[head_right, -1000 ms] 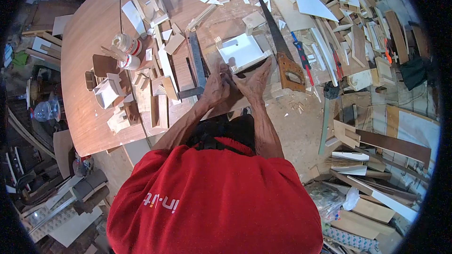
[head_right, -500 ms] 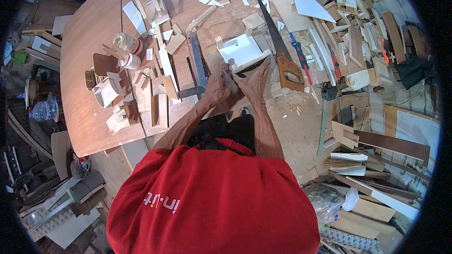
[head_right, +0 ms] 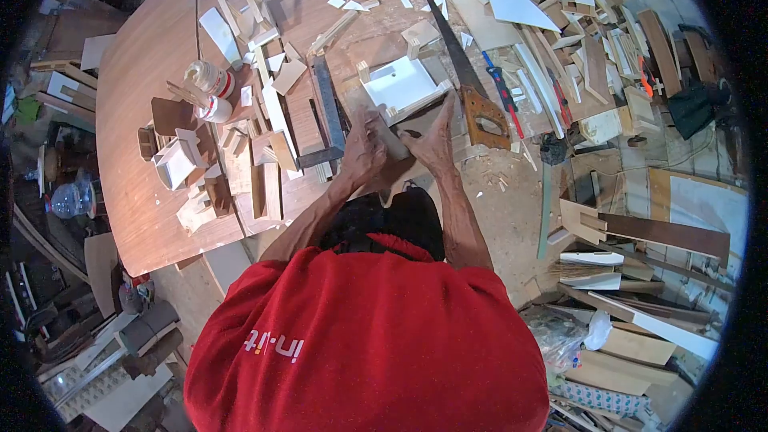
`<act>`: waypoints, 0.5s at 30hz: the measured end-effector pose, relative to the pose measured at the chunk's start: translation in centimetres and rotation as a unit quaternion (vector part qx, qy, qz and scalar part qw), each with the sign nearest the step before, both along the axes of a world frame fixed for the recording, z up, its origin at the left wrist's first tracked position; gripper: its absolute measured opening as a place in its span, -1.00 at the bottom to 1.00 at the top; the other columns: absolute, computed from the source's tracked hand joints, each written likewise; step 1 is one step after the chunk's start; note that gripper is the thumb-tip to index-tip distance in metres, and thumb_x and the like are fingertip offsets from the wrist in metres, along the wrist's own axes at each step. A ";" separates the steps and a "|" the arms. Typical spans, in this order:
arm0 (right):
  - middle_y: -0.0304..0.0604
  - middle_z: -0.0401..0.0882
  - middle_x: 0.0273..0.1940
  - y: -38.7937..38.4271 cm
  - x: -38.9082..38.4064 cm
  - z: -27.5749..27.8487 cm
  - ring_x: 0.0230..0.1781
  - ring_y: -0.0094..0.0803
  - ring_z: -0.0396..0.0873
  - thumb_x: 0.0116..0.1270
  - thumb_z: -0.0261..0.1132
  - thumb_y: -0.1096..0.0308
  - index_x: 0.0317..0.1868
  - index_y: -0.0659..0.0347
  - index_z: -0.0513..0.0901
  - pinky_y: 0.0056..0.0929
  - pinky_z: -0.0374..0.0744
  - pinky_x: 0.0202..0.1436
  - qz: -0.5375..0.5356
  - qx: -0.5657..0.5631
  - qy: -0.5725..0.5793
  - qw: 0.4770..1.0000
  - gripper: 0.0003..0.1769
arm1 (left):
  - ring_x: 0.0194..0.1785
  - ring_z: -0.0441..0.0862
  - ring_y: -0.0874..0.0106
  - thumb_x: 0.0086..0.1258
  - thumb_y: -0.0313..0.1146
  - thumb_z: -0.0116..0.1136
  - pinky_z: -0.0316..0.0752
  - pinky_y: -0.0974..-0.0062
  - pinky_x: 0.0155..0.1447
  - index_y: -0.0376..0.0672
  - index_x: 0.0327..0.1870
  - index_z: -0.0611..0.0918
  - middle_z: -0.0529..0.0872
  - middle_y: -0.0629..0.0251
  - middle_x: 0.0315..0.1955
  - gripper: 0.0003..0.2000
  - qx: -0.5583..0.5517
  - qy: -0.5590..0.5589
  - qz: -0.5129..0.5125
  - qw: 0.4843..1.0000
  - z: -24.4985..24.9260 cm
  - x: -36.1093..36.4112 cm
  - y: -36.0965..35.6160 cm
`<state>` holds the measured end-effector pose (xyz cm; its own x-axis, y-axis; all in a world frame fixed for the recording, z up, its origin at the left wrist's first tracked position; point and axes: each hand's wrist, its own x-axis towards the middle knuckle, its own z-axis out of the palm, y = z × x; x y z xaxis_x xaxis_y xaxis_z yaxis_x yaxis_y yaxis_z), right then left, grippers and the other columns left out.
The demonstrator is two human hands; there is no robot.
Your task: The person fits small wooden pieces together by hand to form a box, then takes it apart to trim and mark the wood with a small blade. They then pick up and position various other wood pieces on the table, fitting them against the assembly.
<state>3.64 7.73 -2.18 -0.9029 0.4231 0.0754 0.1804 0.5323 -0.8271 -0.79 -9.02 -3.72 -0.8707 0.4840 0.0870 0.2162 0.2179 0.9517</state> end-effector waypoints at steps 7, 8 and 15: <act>0.38 -0.08 0.45 2.6 0.3 -0.4 0.52 0.13 -0.09 0.08 0.26 0.53 0.49 0.42 -0.23 -0.17 -0.03 0.57 -0.006 -0.030 -0.027 0.999 0.06 | 0.22 0.51 0.05 0.21 -0.60 -0.03 0.44 0.24 0.28 -0.35 0.44 0.04 0.47 -0.13 0.17 -0.29 0.007 -0.040 0.013 0.999 0.4 1.2 1.3; 0.36 -0.01 0.43 3.5 0.2 -1.2 0.50 0.15 -0.03 0.09 0.23 0.52 0.48 0.43 -0.15 -0.16 0.01 0.56 0.006 0.023 -0.048 0.999 0.00 | 0.26 0.48 0.04 0.23 -0.60 -0.04 0.43 0.26 0.28 -0.36 0.44 0.02 0.45 -0.16 0.20 -0.29 -0.012 -0.055 0.029 0.998 0.5 1.2 1.5; 0.30 0.24 0.33 5.1 0.2 -0.9 0.39 0.16 0.18 0.11 0.19 0.47 0.38 0.45 0.16 -0.11 0.16 0.48 0.037 0.061 -0.046 0.996 -0.21 | 0.39 0.35 0.04 0.30 -0.59 -0.06 0.37 0.28 0.35 -0.40 0.47 0.01 0.31 -0.27 0.34 -0.31 -0.026 -0.117 0.108 0.987 2.0 2.4 2.9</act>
